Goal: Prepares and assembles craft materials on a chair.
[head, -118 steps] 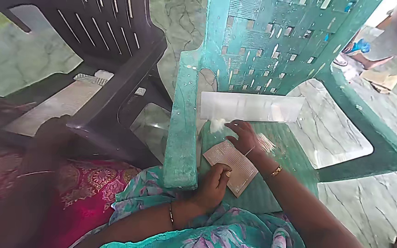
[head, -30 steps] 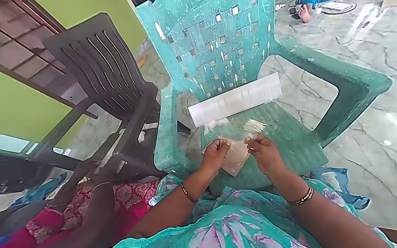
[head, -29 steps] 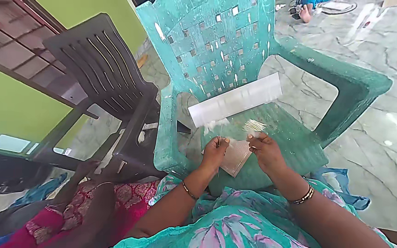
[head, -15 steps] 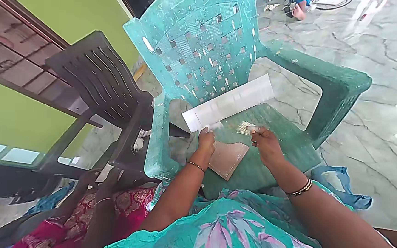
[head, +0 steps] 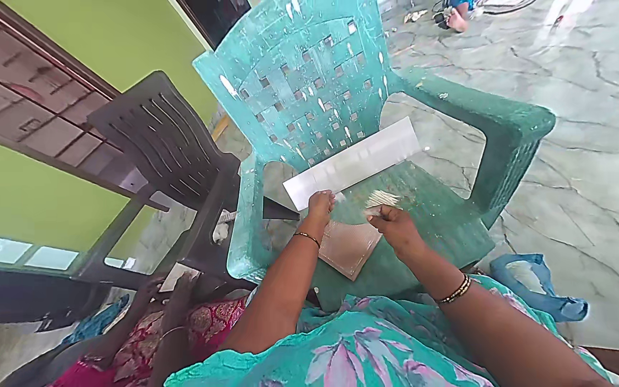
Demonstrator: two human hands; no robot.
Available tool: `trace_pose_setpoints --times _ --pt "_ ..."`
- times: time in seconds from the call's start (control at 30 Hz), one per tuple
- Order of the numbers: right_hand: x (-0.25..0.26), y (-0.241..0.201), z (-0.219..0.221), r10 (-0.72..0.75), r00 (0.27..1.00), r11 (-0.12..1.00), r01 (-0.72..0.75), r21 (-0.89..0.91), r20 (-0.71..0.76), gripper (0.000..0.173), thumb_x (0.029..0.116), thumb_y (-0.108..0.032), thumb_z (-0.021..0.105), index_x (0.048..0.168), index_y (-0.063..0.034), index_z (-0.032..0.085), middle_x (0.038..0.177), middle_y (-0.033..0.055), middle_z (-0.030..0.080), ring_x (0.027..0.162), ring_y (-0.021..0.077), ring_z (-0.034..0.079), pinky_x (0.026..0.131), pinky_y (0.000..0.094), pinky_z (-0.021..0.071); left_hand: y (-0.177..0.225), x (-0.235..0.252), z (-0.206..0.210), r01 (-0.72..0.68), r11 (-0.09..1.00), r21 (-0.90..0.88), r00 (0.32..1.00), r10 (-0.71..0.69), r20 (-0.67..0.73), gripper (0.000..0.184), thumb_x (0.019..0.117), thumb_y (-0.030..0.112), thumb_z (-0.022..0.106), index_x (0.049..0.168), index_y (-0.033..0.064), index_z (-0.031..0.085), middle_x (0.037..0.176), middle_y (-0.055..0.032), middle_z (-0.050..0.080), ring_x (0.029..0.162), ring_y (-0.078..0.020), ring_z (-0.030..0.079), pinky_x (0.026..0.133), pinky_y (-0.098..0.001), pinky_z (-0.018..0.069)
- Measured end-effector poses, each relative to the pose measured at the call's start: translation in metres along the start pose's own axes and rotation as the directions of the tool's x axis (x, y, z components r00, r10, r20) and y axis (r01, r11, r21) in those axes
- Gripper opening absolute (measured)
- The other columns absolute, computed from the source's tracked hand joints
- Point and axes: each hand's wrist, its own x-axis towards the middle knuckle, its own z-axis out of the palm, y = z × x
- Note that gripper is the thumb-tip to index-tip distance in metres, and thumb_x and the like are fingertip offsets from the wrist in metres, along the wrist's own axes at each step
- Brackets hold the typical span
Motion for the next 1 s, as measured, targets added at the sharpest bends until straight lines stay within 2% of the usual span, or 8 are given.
trace_pose_setpoints --times 0.2,0.27,0.33,0.4,0.63,0.73,0.87,1.0 --pt "0.004 -0.008 -0.009 0.000 0.999 1.000 0.000 0.001 0.039 0.011 0.0996 -0.009 0.066 0.107 -0.0025 0.069 0.092 0.0074 0.066 0.081 0.0127 0.059 0.076 0.0319 0.0492 0.017 0.038 0.005 0.115 0.974 0.194 0.988 -0.133 0.081 0.036 0.1112 0.021 0.039 0.139 0.0023 0.053 0.118 -0.0156 0.066 0.088 -0.0191 0.067 0.074 -0.0326 0.0550" --pt "0.004 -0.009 -0.011 -0.016 0.998 1.000 0.014 0.019 0.054 0.010 0.0993 -0.008 0.065 0.106 -0.0018 0.069 0.091 0.0074 0.065 0.080 0.0122 0.059 0.075 0.0310 0.0498 0.012 0.047 0.004 0.103 0.943 0.315 0.985 -0.140 0.098 0.035 0.1116 0.023 0.040 0.136 0.0054 0.056 0.114 -0.0128 0.067 0.084 -0.0181 0.065 0.071 -0.0323 0.0525" --pt "0.003 -0.011 -0.012 -0.018 0.998 0.999 0.016 0.031 0.068 0.010 0.0991 -0.007 0.065 0.107 -0.0012 0.069 0.092 0.0075 0.066 0.081 0.0117 0.059 0.076 0.0303 0.0501 0.008 0.055 0.001 0.089 0.891 0.446 0.981 -0.156 0.117 0.036 0.1122 0.025 0.041 0.140 0.0072 0.055 0.125 -0.0133 0.064 0.086 -0.0184 0.061 0.070 -0.0331 0.0492" --pt "0.003 -0.013 -0.012 -0.012 0.997 0.999 0.010 0.034 0.075 0.010 0.0989 -0.007 0.065 0.106 -0.0012 0.069 0.092 0.0071 0.066 0.080 0.0108 0.059 0.076 0.0292 0.0499 0.001 0.063 -0.003 0.074 0.852 0.518 0.981 -0.154 0.114 0.035 0.1110 0.028 0.045 0.139 0.0095 0.057 0.124 -0.0114 0.064 0.079 -0.0159 0.058 0.064 -0.0306 0.0460" --pt "0.009 -0.009 -0.009 -0.004 0.997 1.000 0.004 -0.004 0.075 0.010 0.0991 -0.007 0.065 0.106 -0.0015 0.069 0.092 0.0076 0.066 0.081 0.0117 0.060 0.076 0.0303 0.0507 0.030 0.045 -0.003 -0.077 0.934 0.349 0.981 0.008 0.196 0.034 0.1130 0.026 0.037 0.135 0.0144 0.059 0.125 -0.0057 0.066 0.070 -0.0084 0.054 0.059 -0.0254 0.0407" --pt "0.010 -0.006 -0.008 0.014 0.998 1.000 -0.012 -0.028 0.069 0.011 0.0998 -0.008 0.064 0.107 -0.0015 0.069 0.094 0.0084 0.065 0.082 0.0125 0.059 0.077 0.0308 0.0502 0.044 0.035 -0.002 -0.208 0.914 0.349 0.974 0.163 0.154 0.034 0.1125 0.021 0.037 0.137 0.0106 0.059 0.133 -0.0125 0.059 0.086 -0.0161 0.056 0.070 -0.0336 0.0446" --pt "0.009 -0.004 -0.010 0.008 0.997 0.999 -0.006 -0.033 0.071 0.015 0.1029 -0.008 0.059 0.110 0.0003 0.069 0.094 0.0082 0.066 0.080 0.0109 0.060 0.076 0.0290 0.0505 0.052 -0.011 0.003 -0.354 0.845 0.401 0.934 0.303 0.188 0.033 0.1106 0.021 0.045 0.133 0.0035 0.062 0.123 -0.0163 0.063 0.089 -0.0206 0.057 0.076 -0.0397 0.0468" --pt "0.005 -0.001 -0.008 -0.056 0.996 0.995 0.049 0.092 0.074 0.007 0.0985 -0.003 0.064 0.105 -0.0002 0.067 0.083 0.0024 0.065 0.071 0.0062 0.059 0.070 0.0236 0.0510 0.047 -0.086 -0.001 -0.378 0.857 0.349 0.905 0.262 0.336 0.030 0.1073 0.029 0.055 0.122 0.0051 0.066 0.100 -0.0061 0.062 0.073 -0.0103 0.050 0.068 -0.0299 0.0444"
